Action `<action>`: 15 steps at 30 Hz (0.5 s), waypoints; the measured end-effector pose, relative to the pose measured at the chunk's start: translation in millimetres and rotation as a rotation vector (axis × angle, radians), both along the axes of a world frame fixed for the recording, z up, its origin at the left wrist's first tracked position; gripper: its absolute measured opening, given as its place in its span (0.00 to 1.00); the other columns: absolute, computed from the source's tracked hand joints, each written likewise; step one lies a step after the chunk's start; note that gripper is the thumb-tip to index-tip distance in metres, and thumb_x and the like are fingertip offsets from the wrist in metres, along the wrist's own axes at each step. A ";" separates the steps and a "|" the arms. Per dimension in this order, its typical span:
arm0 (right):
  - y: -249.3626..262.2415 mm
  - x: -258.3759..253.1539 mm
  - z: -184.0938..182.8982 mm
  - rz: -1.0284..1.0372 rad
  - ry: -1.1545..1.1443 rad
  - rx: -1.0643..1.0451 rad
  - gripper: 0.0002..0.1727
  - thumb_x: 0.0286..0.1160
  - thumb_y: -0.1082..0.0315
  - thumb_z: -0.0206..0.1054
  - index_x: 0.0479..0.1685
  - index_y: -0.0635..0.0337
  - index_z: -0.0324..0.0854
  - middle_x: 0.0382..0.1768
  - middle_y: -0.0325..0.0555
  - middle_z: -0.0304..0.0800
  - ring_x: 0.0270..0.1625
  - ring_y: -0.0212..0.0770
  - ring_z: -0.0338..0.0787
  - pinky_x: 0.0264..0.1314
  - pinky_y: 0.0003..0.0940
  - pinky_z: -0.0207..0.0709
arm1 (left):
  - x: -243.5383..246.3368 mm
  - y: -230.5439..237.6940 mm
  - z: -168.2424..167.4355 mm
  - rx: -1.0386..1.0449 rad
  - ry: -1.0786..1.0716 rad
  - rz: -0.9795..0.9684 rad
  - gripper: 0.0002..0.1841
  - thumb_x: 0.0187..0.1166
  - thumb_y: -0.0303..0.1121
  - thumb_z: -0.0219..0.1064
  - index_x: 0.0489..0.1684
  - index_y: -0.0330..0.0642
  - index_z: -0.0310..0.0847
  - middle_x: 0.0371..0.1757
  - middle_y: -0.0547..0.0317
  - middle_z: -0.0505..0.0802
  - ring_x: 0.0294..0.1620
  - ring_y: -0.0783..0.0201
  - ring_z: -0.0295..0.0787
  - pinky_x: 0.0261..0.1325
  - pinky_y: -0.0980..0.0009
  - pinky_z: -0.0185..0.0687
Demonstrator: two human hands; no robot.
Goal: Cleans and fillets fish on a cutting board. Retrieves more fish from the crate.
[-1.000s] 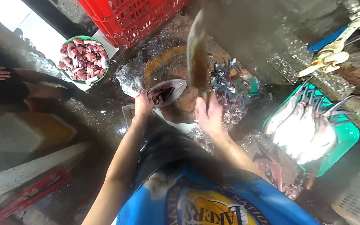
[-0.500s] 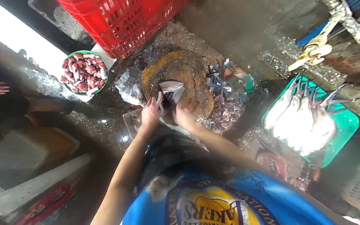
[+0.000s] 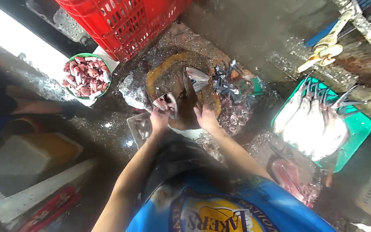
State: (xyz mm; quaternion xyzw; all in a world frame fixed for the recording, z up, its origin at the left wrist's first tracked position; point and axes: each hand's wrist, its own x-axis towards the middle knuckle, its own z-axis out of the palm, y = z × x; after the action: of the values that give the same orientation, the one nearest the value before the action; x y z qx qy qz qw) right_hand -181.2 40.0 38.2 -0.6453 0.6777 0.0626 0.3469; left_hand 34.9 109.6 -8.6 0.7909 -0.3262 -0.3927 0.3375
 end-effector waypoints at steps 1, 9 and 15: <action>-3.6 2.9 4.9 -0.004 -0.021 -0.018 0.38 0.89 0.34 0.47 0.74 0.62 0.72 0.49 0.66 0.91 0.53 0.67 0.93 0.53 0.68 0.84 | 2.6 -6.7 1.4 0.053 -0.031 -0.031 0.21 0.74 0.41 0.75 0.63 0.41 0.84 0.48 0.44 0.96 0.49 0.46 0.95 0.56 0.38 0.88; -12.4 32.8 75.9 0.003 -0.501 -0.499 0.27 0.92 0.46 0.53 0.63 0.63 0.76 0.26 0.45 0.85 0.27 0.43 0.89 0.34 0.46 0.87 | 24.1 -33.3 0.5 0.116 0.125 0.008 0.14 0.75 0.36 0.73 0.51 0.36 0.88 0.35 0.48 0.96 0.30 0.56 0.96 0.41 0.53 0.95; 32.7 50.7 -2.6 0.143 -0.130 -0.257 0.33 0.92 0.44 0.49 0.75 0.68 0.67 0.35 0.57 0.92 0.39 0.57 0.96 0.42 0.57 0.90 | 9.6 -16.0 2.4 0.166 0.131 0.017 0.14 0.77 0.40 0.74 0.46 0.37 0.88 0.32 0.52 0.96 0.28 0.59 0.96 0.39 0.57 0.97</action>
State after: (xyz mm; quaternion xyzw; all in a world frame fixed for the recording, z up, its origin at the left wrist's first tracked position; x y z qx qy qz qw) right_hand -130.4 72.8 35.6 -0.7338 0.6084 -0.0421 0.2993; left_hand 44.4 93.5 -6.2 0.7914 -0.2631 -0.4664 0.2949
